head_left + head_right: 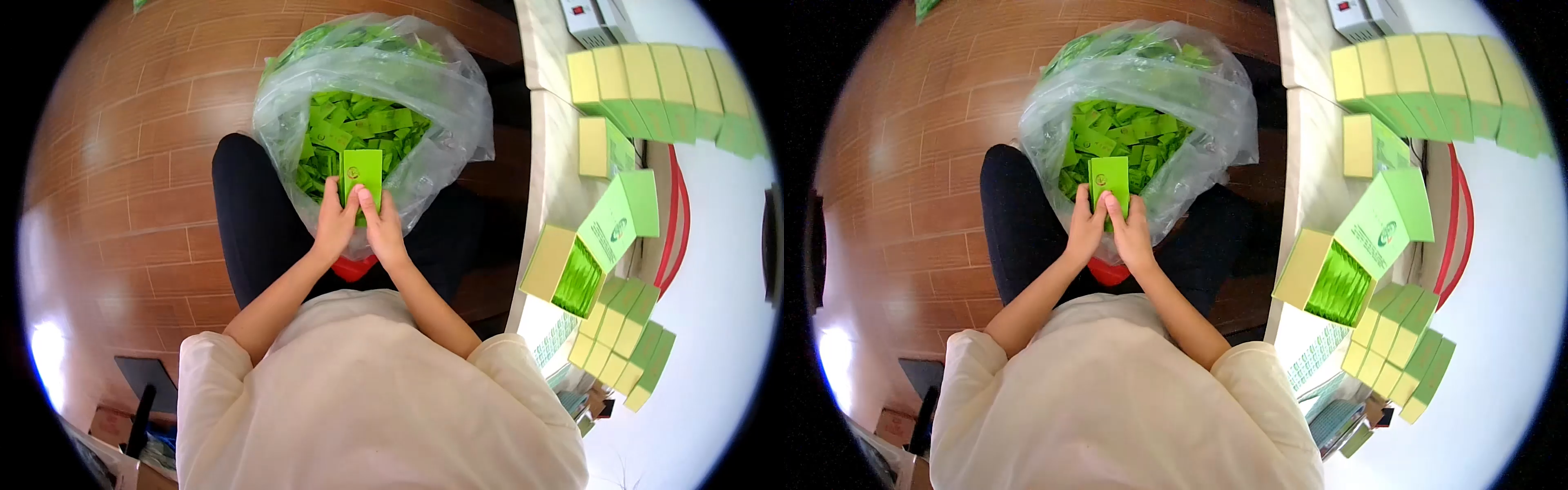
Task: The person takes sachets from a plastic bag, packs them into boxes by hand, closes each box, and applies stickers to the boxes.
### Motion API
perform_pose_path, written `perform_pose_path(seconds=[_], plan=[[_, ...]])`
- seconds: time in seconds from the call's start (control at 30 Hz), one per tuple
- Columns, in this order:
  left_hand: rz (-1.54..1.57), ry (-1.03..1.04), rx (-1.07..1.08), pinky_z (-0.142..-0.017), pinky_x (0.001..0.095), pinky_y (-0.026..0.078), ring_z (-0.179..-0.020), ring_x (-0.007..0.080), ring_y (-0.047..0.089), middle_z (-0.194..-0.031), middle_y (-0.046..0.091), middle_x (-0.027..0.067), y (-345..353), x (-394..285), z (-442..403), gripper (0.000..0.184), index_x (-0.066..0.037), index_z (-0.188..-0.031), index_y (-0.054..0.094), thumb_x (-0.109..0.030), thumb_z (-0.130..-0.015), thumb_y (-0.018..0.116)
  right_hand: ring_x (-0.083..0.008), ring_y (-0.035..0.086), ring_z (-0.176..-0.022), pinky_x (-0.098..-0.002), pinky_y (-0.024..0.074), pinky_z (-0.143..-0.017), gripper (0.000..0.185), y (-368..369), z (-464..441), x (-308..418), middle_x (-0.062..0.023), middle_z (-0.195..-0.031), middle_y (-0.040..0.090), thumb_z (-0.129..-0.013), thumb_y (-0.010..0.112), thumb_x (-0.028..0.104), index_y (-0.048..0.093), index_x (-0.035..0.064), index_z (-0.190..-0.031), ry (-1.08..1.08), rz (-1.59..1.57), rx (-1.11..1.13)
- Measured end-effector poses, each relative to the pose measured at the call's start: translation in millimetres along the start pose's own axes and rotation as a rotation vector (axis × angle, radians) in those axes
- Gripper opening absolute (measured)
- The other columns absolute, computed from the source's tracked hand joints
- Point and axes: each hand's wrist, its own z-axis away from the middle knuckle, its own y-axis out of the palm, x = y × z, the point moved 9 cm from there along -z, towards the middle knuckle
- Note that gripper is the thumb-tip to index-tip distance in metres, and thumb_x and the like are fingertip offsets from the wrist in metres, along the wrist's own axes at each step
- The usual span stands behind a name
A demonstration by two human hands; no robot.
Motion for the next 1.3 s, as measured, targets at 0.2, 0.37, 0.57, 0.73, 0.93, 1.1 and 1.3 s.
perform_pose_path(seconds=[0.2,0.37,0.57,0.73,0.93,1.1,1.3], plan=[[0.206,-0.040,0.103,-0.089,0.0341,0.043,-0.106,0.0215,0.051,-0.115,0.053,0.0151,24,-23,22,0.037,-0.003,-0.124,0.039,-0.026,-0.098,0.051,-0.0206,0.057,-0.090,-0.0330,0.0447,-0.080,0.042,-47,8,-8,-0.0130,-0.100,0.062,-0.099,0.047,0.038,0.055,-0.0021,-0.109,0.085,-0.419,-0.217],[0.275,0.089,0.006,-0.083,0.0239,0.042,-0.099,0.0101,0.049,-0.108,0.053,0.0069,-5,-39,13,0.032,-0.004,-0.122,0.044,-0.008,-0.093,0.057,-0.0104,0.055,-0.085,-0.0259,0.0475,-0.074,0.036,-47,19,-6,-0.0043,-0.095,0.060,-0.100,0.045,0.036,0.056,0.0025,-0.110,0.170,-0.750,-0.172],[-0.085,-0.016,0.187,-0.070,0.0213,0.044,-0.072,0.0067,0.055,-0.080,0.063,-0.0017,-45,-65,-13,0.020,-0.002,-0.099,0.067,-0.020,-0.092,0.061,-0.0067,0.050,-0.078,-0.0241,0.0425,-0.072,0.035,-89,23,30,-0.0003,-0.087,0.062,-0.100,0.046,0.031,0.061,-0.0005,-0.098,-0.043,-0.478,-0.131],[-0.314,-0.078,0.598,-0.079,0.0246,0.045,-0.085,0.0109,0.058,-0.088,0.063,0.0003,-7,-71,1,0.028,-0.002,-0.104,0.065,-0.025,-0.096,0.052,-0.0102,0.051,-0.070,-0.0273,0.0436,-0.067,0.033,-80,28,63,-0.0046,-0.073,0.061,-0.096,0.055,0.031,0.061,-0.0011,-0.090,-0.477,-0.083,-0.030],[0.536,-0.458,0.430,-0.101,0.0357,0.038,-0.112,0.0204,0.053,-0.120,0.055,0.0101,18,-74,12,0.053,-0.006,-0.128,0.047,-0.049,-0.100,0.035,-0.0043,0.050,-0.081,-0.0221,0.0416,-0.073,0.026,-31,36,-1,0.0011,-0.089,0.058,-0.097,0.054,0.032,0.059,0.0068,-0.094,0.185,-0.624,0.190],[0.523,-0.336,0.517,-0.105,0.0391,0.035,-0.123,0.0256,0.047,-0.135,0.048,0.0151,45,-49,43,0.064,-0.016,-0.145,0.016,-0.035,-0.096,0.053,-0.0065,0.056,-0.084,-0.0220,0.0438,-0.077,0.025,-25,46,4,0.0005,-0.093,0.060,-0.098,0.051,0.031,0.059,0.0089,-0.106,0.373,-0.944,0.224],[0.444,-0.215,0.288,-0.098,0.0343,0.040,-0.119,0.0226,0.047,-0.133,0.044,0.0181,40,-82,28,0.063,-0.014,-0.141,0.020,-0.026,-0.093,0.060,-0.0226,0.058,-0.094,-0.0318,0.0471,-0.080,0.040,-49,38,14,-0.0146,-0.107,0.059,-0.098,0.048,0.031,0.046,-0.0005,-0.122,-0.057,-0.320,0.000]])
